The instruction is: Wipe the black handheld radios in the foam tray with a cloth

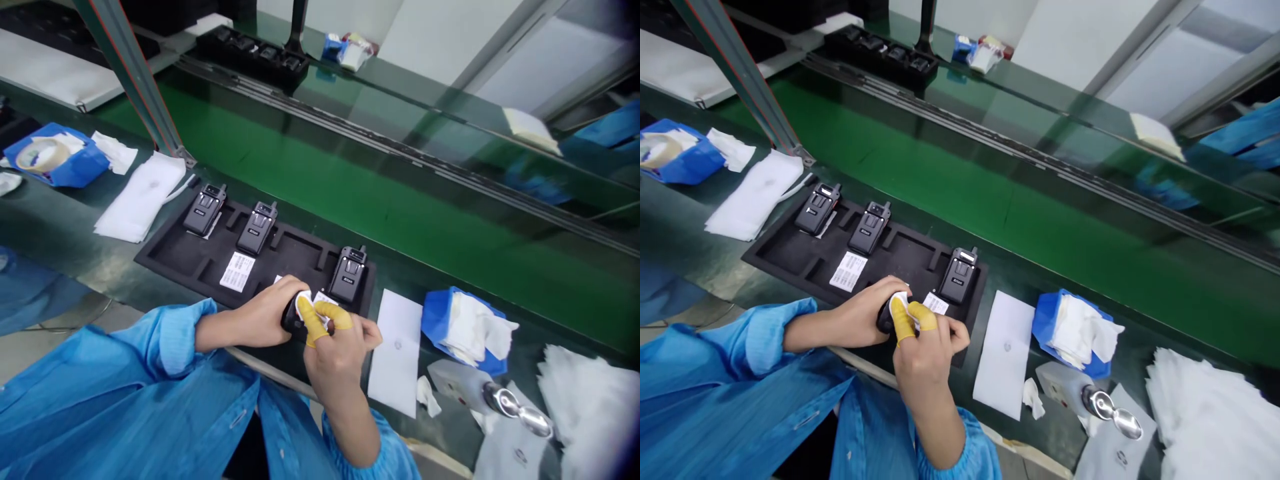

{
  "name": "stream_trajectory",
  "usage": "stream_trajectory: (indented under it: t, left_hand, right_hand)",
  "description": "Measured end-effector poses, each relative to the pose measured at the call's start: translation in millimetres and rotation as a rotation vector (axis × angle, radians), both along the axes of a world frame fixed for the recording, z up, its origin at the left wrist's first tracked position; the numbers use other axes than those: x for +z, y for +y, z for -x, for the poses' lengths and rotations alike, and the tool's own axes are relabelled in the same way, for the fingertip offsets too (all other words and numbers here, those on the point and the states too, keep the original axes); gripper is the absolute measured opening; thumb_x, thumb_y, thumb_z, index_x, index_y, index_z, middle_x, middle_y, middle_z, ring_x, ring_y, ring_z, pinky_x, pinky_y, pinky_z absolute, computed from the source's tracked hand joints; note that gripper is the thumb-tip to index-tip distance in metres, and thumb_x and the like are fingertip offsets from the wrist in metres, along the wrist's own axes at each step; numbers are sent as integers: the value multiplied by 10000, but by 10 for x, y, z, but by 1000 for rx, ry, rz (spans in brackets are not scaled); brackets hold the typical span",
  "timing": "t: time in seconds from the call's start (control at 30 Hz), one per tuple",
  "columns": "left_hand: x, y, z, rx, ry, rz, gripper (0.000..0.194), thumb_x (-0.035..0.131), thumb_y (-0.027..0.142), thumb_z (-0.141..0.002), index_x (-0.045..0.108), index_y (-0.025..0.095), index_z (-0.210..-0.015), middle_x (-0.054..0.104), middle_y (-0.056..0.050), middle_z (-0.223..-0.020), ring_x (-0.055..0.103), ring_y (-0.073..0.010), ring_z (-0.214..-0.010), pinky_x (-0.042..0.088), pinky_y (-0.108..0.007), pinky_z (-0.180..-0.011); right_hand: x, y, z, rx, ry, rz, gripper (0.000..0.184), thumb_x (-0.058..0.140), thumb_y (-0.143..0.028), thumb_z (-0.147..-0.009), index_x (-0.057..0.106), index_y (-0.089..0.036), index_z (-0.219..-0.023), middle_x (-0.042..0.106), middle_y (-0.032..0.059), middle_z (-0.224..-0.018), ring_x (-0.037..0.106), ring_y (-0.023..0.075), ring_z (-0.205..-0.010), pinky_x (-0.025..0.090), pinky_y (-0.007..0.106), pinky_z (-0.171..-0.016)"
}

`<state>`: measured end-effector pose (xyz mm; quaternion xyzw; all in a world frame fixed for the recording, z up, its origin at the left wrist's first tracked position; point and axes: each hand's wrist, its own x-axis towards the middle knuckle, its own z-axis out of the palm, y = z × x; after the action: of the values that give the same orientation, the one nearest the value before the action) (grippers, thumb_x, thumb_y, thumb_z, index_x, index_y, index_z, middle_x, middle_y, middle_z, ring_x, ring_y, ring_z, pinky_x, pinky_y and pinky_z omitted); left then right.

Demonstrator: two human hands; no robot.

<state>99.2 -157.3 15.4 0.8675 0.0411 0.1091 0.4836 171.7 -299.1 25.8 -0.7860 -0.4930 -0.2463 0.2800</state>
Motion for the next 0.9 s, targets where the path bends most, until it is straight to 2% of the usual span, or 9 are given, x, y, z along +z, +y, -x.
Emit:
stream_trajectory:
  t: [0.17,0.3,0.4,0.53,0.67,0.8,0.9]
  left_hand:
    - [5,25,5,22,52,1,611,542,15,-508,430,208,-1077,507,-57,-1079,529,-227,-994,465,-353,-861]
    - [21,29,17,36,69,3,591,526,19,-510,439,214,-1061,508,-49,-1062,534,-219,-971,466,-336,-835]
    - [21,23,16,29,49,8,556,553,22,-539,442,209,-1051,512,-54,-1060,536,-216,-965,465,-337,-835]
    - [33,19,2,17,42,9,577,557,6,-534,428,203,-1061,506,-57,-1062,532,-218,-978,472,-349,-842]
    - [72,10,-9,27,62,2,582,555,11,-534,417,199,-1068,504,-60,-1065,531,-224,-989,477,-373,-865]
    - [111,0,-12,51,77,4,573,534,-2,-508,428,205,-1032,509,-48,-1042,533,-213,-961,487,-352,-835]
    - [115,2,-13,44,81,2,561,530,-8,-498,431,209,-1006,508,-43,-1023,528,-209,-951,485,-346,-830]
  right_hand:
    - [-8,-2,6,-44,-56,16,263,464,-5,-744,625,-208,-707,609,20,-863,501,130,-814,285,388,-827]
    - [3,-24,-19,-101,-29,20,326,453,13,-749,660,-227,-827,614,13,-848,494,113,-763,271,379,-801]
    - [29,-5,-3,-58,-15,16,340,454,-3,-770,652,-253,-890,606,2,-835,505,119,-770,276,375,-802]
    - [42,42,28,-26,-50,37,251,463,-24,-767,619,-220,-772,600,13,-829,513,137,-830,274,385,-817]
    - [47,58,42,-86,-97,25,211,499,-26,-744,547,-194,-625,614,28,-857,500,145,-822,273,391,-803]
    - [75,33,47,-130,-97,41,198,494,-41,-771,577,-201,-688,624,34,-870,487,144,-783,268,378,-773]
    - [96,23,48,-149,-63,43,231,475,-45,-791,626,-218,-824,628,36,-878,476,141,-758,259,378,-773]
